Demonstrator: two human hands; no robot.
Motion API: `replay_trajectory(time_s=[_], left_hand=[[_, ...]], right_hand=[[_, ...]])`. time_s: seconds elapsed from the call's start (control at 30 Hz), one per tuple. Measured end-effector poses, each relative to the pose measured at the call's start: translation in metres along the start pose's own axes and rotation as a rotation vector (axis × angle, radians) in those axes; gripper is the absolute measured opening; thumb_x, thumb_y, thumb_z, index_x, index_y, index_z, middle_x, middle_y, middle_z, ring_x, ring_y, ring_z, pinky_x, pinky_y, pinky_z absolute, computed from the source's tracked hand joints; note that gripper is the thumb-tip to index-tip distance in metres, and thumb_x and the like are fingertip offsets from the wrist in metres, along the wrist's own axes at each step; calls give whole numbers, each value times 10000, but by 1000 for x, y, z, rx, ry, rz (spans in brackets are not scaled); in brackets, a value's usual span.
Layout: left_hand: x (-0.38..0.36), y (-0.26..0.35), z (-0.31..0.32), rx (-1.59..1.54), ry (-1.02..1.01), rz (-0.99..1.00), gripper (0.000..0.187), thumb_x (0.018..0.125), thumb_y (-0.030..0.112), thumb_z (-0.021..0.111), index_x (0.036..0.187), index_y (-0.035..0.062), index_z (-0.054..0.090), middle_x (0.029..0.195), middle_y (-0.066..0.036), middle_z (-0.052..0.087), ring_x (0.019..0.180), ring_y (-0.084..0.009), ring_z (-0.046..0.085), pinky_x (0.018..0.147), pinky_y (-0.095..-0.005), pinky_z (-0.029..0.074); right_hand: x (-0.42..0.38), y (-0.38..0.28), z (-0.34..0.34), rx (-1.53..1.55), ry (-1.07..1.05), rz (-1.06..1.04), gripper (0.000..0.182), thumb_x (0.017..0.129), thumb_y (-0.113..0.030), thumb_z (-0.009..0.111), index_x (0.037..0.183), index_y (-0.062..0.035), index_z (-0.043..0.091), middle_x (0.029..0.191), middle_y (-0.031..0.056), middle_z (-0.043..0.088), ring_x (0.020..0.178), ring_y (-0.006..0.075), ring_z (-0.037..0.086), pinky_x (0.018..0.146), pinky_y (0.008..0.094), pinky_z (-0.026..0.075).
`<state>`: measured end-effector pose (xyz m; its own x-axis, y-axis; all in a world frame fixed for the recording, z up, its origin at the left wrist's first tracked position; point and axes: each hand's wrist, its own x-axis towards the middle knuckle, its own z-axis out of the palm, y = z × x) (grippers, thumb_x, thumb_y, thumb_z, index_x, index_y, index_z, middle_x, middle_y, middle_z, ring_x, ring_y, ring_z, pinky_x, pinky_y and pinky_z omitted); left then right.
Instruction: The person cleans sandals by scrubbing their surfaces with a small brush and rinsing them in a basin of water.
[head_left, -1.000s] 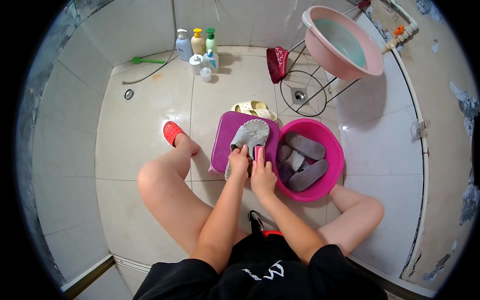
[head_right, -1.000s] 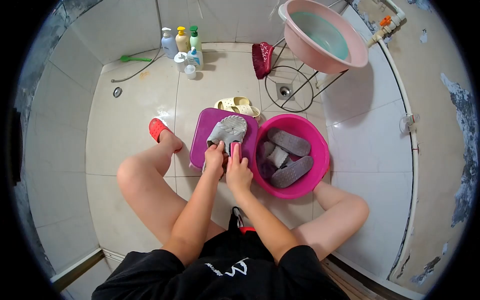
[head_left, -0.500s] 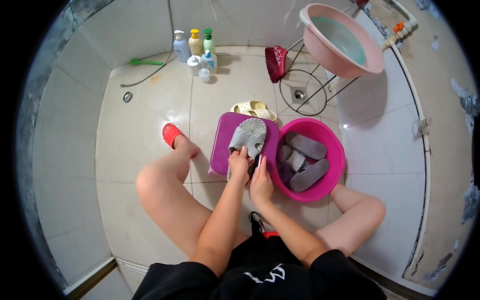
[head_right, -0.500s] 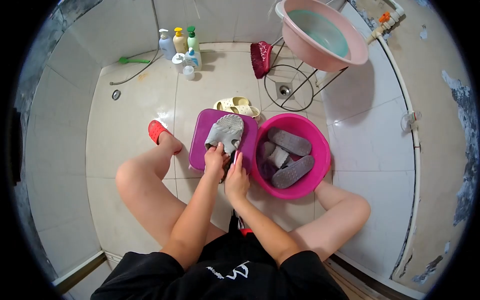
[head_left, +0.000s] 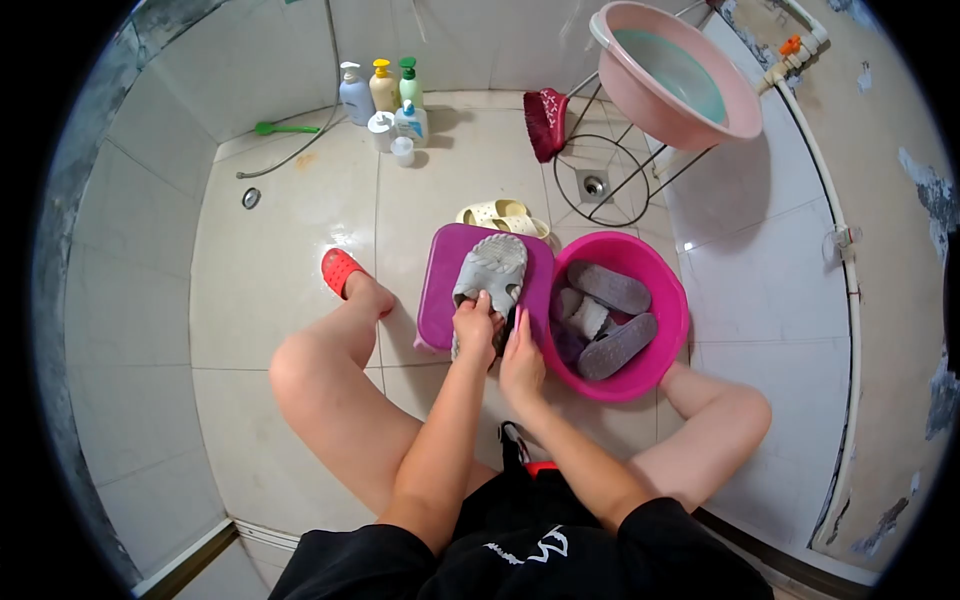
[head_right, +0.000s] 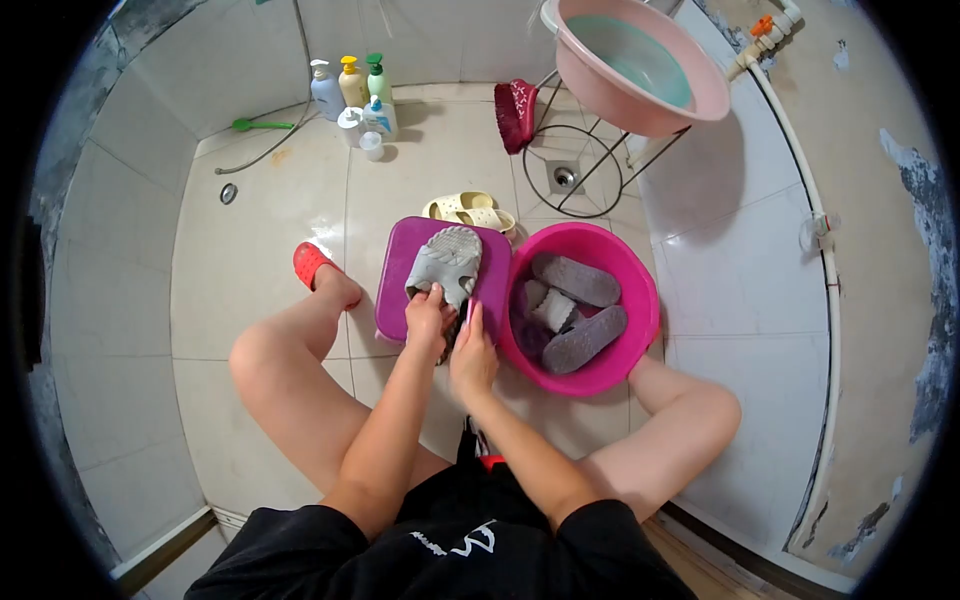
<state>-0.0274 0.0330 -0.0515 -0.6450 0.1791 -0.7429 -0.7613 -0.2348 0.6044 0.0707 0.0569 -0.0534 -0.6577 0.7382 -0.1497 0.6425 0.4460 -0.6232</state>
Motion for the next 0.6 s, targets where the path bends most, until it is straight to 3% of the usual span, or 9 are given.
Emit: replay_trajectory(time_s=[0.17,0.27,0.3,0.43,0.47,0.5,0.6], left_hand=[[3,-1,-2,-81,-60,12,205,950,236,534,810,88,511,669,18,510,544,-92,499,499,-252,446],[6,-3,0,-75,-61,13,186,947,257,537,862,95,503,711,5,514,592,-118,520,539,-257,462],[7,-5,-1,-48,-54,10,188,945,259,541,863,93,504,716,4,515,592,-120,522,538,-257,461],[-6,6,2,-41,-44,-13,175,911,228,578,836,98,487,699,1,498,585,-128,527,526,-250,439],[1,1,-6,-87,-160,3,185,895,222,584,813,106,465,684,3,480,563,-132,521,520,-250,431],[-10,8,1,-121,-101,5,206,894,227,579,792,112,442,668,8,457,528,-131,505,514,-254,434],[15,-9,-14,-149,-226,13,201,920,259,549,835,86,490,718,-13,502,606,-150,533,573,-287,462]], right_hand=[[79,-34,-12,-86,-1,89,442,960,-293,382,1373,-137,401,860,244,638,788,433,607,680,524,466],[42,-30,-17,-94,31,-75,460,964,-302,387,1400,-156,371,878,253,631,802,432,613,694,515,474],[30,-14,-15,-56,-8,-118,515,952,-329,405,1437,-194,295,916,233,619,834,431,607,701,518,485],[15,-3,-48,-124,-166,-166,473,936,-317,447,1397,-226,400,947,246,604,814,420,609,696,507,492],[22,-8,-51,-86,-59,-235,454,929,-313,466,1377,-251,432,928,216,605,790,417,608,680,498,494],[32,-22,-56,-67,32,-265,445,923,-317,478,1364,-263,443,893,188,593,762,411,605,658,496,493],[63,-43,-40,-150,89,-314,409,922,-340,478,1321,-252,474,868,168,567,714,399,604,628,502,488]])
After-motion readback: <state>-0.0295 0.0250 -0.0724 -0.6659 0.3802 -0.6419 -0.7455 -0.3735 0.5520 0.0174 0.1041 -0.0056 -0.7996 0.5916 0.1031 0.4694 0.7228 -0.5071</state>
